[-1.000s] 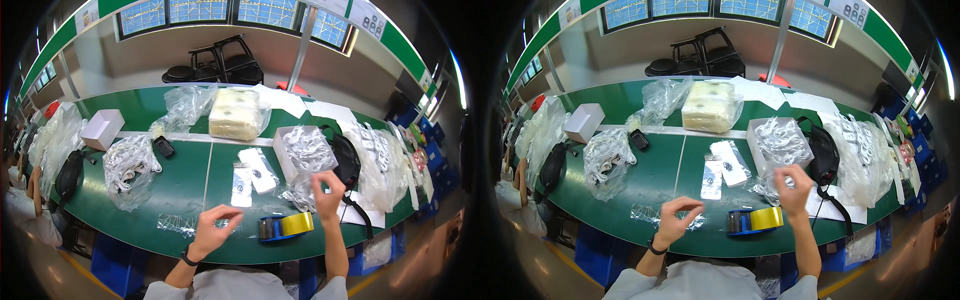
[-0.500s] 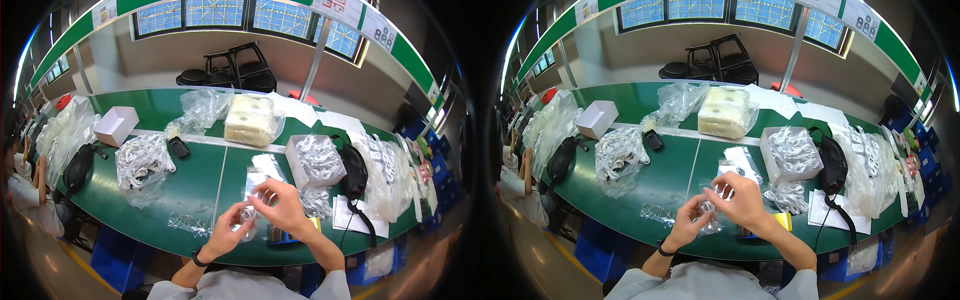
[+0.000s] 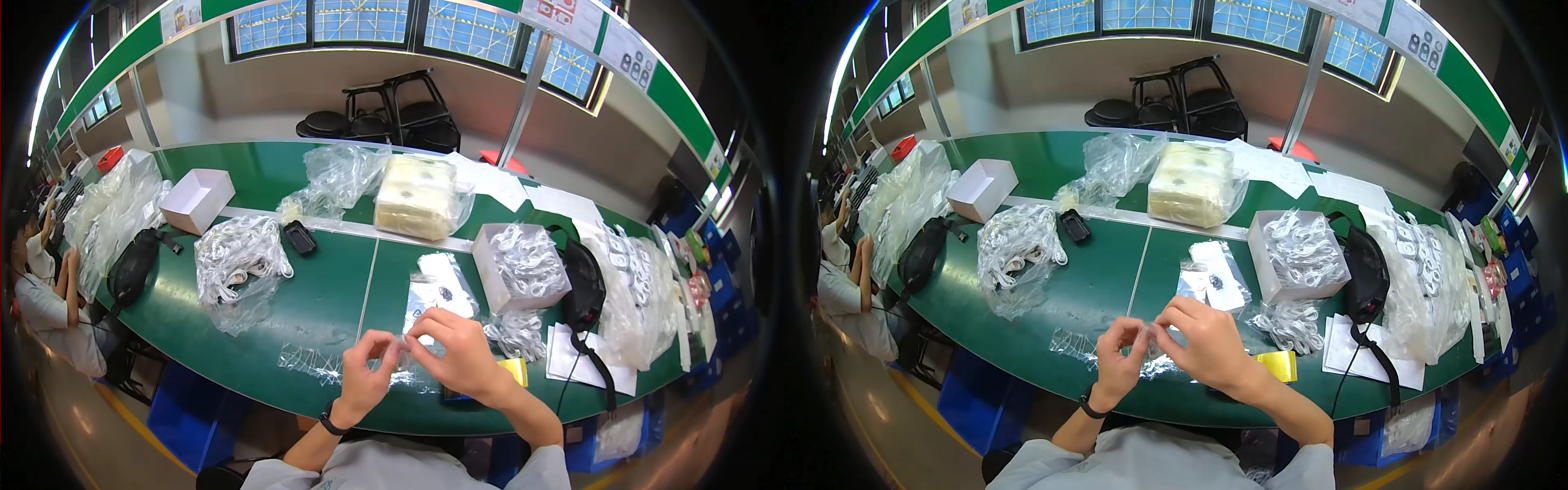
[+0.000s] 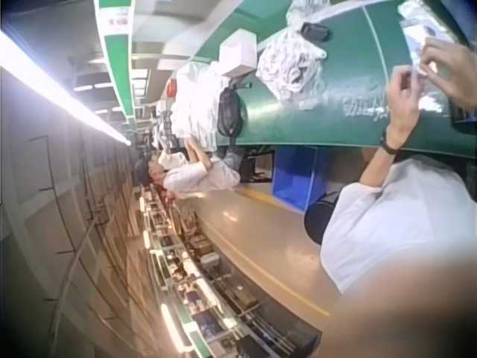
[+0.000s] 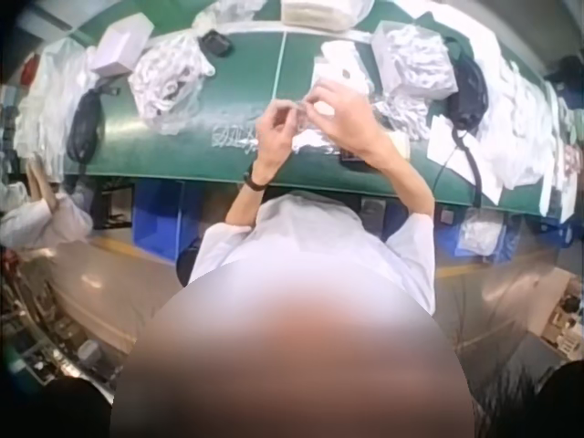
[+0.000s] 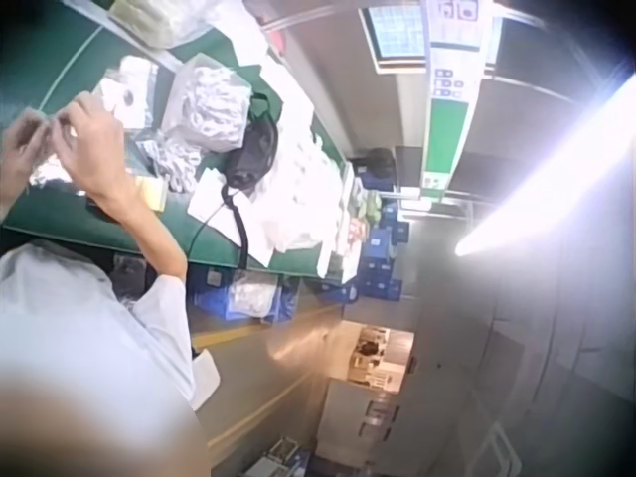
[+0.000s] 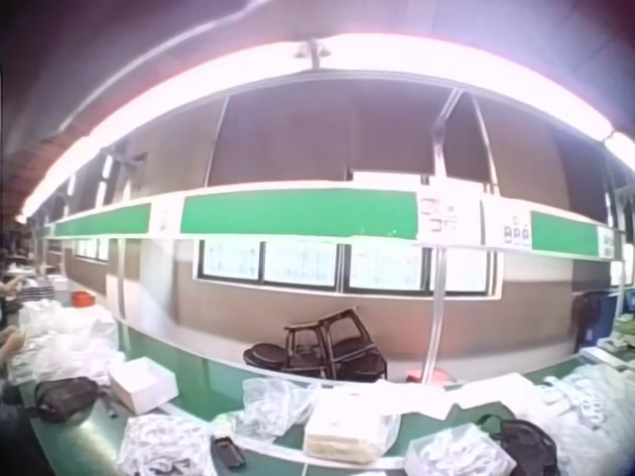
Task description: Packaging white electronic cables into plastic bags at a factory workbench.
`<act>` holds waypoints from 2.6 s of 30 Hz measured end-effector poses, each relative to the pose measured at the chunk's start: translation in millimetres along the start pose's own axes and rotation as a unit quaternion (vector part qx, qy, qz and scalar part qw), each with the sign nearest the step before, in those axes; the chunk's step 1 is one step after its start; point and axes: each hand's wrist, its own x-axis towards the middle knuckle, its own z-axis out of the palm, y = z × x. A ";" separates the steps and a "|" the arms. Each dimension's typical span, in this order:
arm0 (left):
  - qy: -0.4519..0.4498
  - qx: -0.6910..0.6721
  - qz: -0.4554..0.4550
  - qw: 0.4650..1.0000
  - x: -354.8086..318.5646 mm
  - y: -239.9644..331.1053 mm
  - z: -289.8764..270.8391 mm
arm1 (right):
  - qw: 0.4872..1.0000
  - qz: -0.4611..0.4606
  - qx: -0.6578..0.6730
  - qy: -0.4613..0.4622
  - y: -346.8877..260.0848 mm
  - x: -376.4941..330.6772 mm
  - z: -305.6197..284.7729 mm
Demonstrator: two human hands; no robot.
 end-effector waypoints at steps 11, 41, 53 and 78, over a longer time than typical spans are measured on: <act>0.020 0.034 -0.013 0.999 2.5 -3.7 -0.1 | 0.972 -0.144 -0.186 0.027 0.6 -2.2 11.7; 0.019 0.278 0.163 0.947 -9.3 14.8 1.1 | 0.978 -0.139 -0.151 -0.032 12.2 -17.2 15.4; 0.043 0.209 0.128 0.968 -20.6 34.3 -8.0 | 0.907 0.203 0.317 0.187 24.4 -26.7 16.1; 0.274 0.274 0.044 0.921 -48.0 28.3 -120.1 | 0.992 0.047 -0.072 0.097 26.3 -45.5 143.6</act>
